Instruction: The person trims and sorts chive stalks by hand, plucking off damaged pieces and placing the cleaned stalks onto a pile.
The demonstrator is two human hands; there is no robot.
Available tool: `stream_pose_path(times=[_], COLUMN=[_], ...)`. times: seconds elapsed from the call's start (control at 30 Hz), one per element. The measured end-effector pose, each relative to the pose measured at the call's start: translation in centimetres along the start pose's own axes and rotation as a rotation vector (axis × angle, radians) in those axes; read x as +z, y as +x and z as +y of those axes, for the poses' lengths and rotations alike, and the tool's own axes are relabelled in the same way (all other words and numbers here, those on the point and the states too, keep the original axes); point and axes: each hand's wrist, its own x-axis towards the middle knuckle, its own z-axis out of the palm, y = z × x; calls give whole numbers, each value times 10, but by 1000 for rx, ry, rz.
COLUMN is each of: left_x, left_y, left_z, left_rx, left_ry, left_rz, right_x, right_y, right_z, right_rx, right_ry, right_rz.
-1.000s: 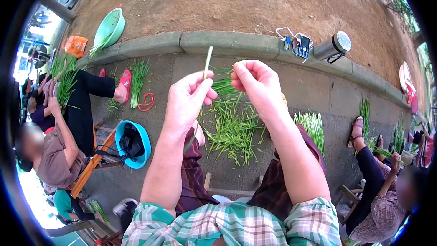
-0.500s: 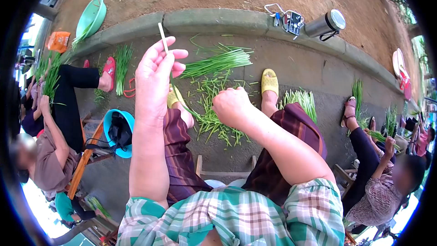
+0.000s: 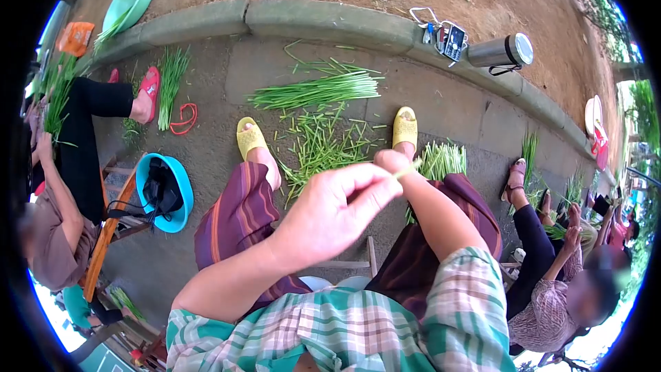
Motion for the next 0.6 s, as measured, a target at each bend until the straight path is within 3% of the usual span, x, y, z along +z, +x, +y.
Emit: stream_pose_path(times=[0.03,0.07,0.13,0.27,0.4,0.6], left_x=[-2,-7,-12,-18,-34,-46], left_y=[-4,-6,-11,-17,-17,-9], left_z=[5,10,16,17,25,21], left_rx=[-37,-102,-156,-2,-135,-127], left_ry=[11,6,-43,-145,-190,-244], left_rz=[-30,-89,-131,-108,-227,-180], right_x=[-6,-13,-7,-49,-70,-71], right_y=[9,20,52,108,168,223], right_z=[2,7,18,34,43,50], right_rx=[15,247,244,247,245,211], right_ry=[-65,381,568,638,612,498], right_rz=[8,86,395,489,610,554])
